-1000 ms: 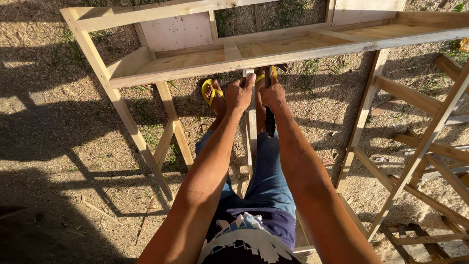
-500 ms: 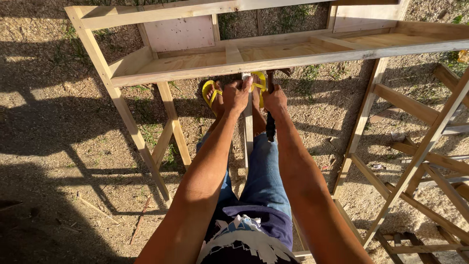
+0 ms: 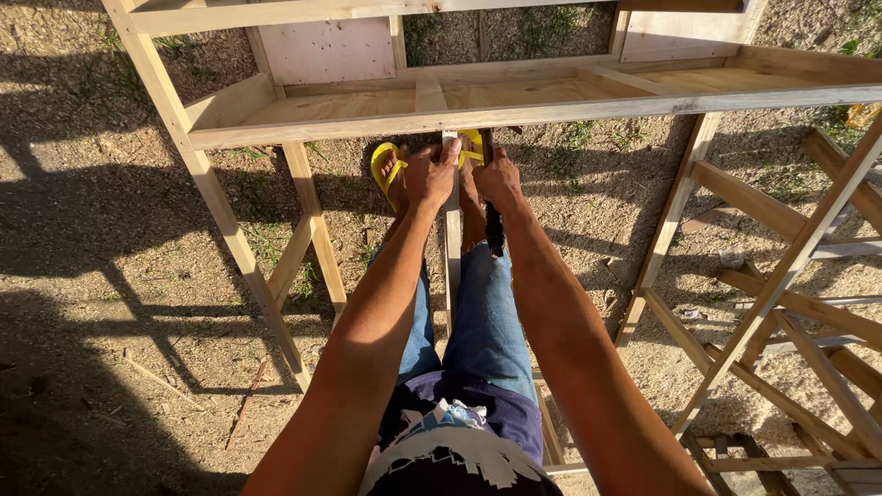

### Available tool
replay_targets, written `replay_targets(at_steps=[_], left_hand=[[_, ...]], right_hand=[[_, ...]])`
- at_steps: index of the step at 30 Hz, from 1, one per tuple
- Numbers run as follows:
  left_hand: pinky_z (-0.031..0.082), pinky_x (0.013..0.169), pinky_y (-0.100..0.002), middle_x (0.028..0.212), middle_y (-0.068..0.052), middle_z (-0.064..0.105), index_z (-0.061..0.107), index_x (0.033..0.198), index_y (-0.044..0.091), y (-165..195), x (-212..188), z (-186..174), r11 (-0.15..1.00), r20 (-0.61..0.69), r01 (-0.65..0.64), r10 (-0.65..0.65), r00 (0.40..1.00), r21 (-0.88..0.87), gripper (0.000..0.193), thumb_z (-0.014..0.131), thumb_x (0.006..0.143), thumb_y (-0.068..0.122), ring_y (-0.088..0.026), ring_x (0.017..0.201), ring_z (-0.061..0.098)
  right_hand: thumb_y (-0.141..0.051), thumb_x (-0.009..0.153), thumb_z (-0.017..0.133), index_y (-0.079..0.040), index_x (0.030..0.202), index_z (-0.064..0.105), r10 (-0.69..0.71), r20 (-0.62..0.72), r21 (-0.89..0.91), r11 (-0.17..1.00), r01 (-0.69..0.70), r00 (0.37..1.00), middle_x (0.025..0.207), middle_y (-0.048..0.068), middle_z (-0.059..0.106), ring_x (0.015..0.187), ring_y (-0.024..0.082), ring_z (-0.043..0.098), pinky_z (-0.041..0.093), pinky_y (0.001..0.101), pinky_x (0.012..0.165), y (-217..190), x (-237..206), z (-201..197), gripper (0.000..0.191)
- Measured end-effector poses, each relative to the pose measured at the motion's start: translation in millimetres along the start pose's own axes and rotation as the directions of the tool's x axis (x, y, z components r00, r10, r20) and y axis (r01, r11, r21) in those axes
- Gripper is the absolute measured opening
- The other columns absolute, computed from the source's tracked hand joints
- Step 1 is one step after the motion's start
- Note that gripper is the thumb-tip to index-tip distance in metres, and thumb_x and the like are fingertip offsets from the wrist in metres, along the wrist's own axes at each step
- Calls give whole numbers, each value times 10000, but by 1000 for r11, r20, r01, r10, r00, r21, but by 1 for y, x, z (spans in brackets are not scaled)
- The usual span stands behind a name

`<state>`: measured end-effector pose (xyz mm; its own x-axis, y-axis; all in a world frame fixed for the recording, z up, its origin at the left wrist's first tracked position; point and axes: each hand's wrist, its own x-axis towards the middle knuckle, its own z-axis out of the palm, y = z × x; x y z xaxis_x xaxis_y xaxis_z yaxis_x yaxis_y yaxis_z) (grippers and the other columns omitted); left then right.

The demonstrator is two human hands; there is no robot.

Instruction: The person sits on the ground beside a wooden frame structure and hammers nails into its joints, holding nails in place with one hand while striking with a hammer in the other. They then take nails from a wooden nail box, and use a tape measure and pencil to measure and mark a wooden board on the workbench.

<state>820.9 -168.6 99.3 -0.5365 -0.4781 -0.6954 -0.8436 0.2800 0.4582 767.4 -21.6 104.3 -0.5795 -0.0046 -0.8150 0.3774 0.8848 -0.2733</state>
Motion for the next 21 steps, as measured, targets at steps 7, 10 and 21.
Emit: replay_targets(at_steps=[7,10,21], left_hand=[[519,531,-334,715,-42,733,774,825,48,-10,6,16,909,-106,-214,188,976,-359,517,719,943,548,-149,621,647],[504,507,-337,759,-37,762,796,926,81,-8,4,6,937,-16,-134,136,991,-323,466,698,916,537,-145,611,669],[565,616,-347,808,-57,793,826,983,110,-3,3,-3,971,7,-92,96,995,-221,586,677,867,664,-168,688,731]], right_hand=[[-293,866,617,-51,1280,531,195,83,130,970,-205,977,1057,221,704,895,343,737,598,434,783,-13,-2,-3,487],[-325,885,657,-33,1243,572,71,71,-24,997,-69,995,1060,228,700,938,355,702,569,444,814,-7,4,-3,470],[-338,900,648,-5,1034,687,105,3,97,990,-105,994,869,197,758,739,277,757,604,391,722,-2,21,15,361]])
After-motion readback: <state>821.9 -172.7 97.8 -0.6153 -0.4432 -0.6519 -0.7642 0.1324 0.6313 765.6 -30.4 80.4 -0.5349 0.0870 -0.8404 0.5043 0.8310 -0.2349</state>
